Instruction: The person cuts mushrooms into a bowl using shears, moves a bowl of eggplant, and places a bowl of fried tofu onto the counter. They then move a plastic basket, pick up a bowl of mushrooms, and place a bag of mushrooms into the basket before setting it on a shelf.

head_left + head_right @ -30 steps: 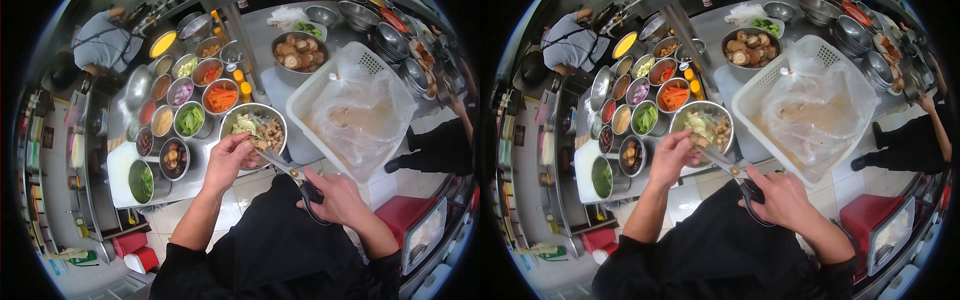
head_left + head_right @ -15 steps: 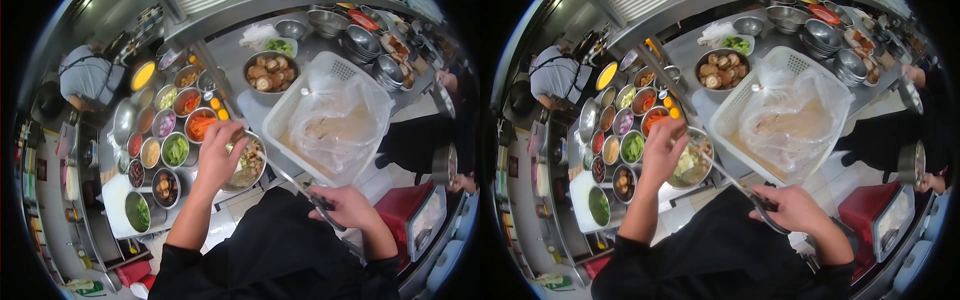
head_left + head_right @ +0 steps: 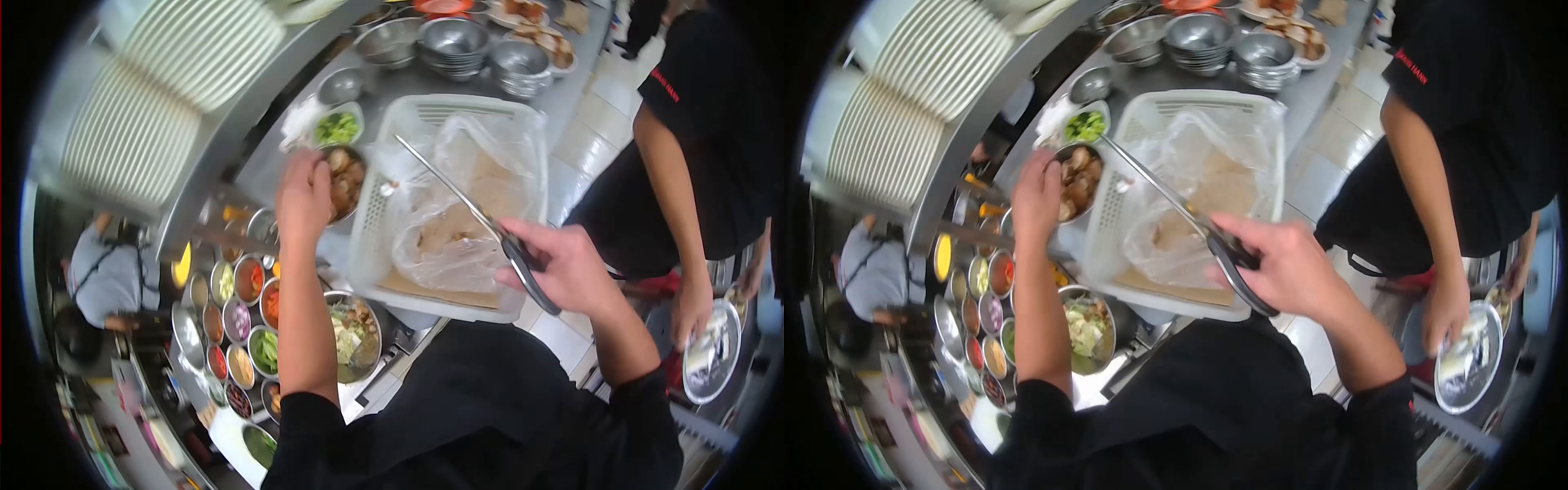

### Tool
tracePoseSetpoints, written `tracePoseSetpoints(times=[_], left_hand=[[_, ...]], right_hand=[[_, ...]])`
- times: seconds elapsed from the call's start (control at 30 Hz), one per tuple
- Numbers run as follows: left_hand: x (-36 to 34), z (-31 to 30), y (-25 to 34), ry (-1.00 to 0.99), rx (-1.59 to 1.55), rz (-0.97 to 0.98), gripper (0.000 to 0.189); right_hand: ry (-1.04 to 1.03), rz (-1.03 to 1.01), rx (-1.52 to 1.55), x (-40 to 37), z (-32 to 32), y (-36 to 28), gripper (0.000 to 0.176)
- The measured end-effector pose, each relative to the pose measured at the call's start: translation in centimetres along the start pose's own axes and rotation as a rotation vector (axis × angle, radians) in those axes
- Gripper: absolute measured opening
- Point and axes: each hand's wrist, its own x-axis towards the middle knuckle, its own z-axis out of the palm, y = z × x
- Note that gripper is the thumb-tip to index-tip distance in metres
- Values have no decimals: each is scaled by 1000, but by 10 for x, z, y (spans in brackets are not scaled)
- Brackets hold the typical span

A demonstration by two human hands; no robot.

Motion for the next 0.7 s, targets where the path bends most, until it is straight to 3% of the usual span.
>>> tracePoseSetpoints(times=[0.07,0.13,0.23,0.27,0.3,0.37,0.47,0.57,0.7], left_hand=[[-14,-2,66,-411,-298,-84,28],[-19,18,110,-984,-484,92,27],[-23,130,88,-943,-164,243,26],[-16,146,79,-828,-126,113,26],[-3,154,70,-704,-90,-9,26],[1,156,63,-437,84,207,24],[-1,157,62,-293,98,348,21],[17,158,73,-563,349,277,17],[20,187,68,-738,589,253,14]], right_hand=[[75,-56,67,10,-9,2,57],[169,-154,155,19,-11,4,58],[178,-141,168,31,-18,2,58],[184,-139,229,32,-17,2,57],[213,-175,234,34,-18,3,57],[254,-240,253,32,-18,8,58],[284,-156,192,27,-26,19,56],[290,-73,212,20,-34,26,56],[297,-70,192,14,-38,35,58]])
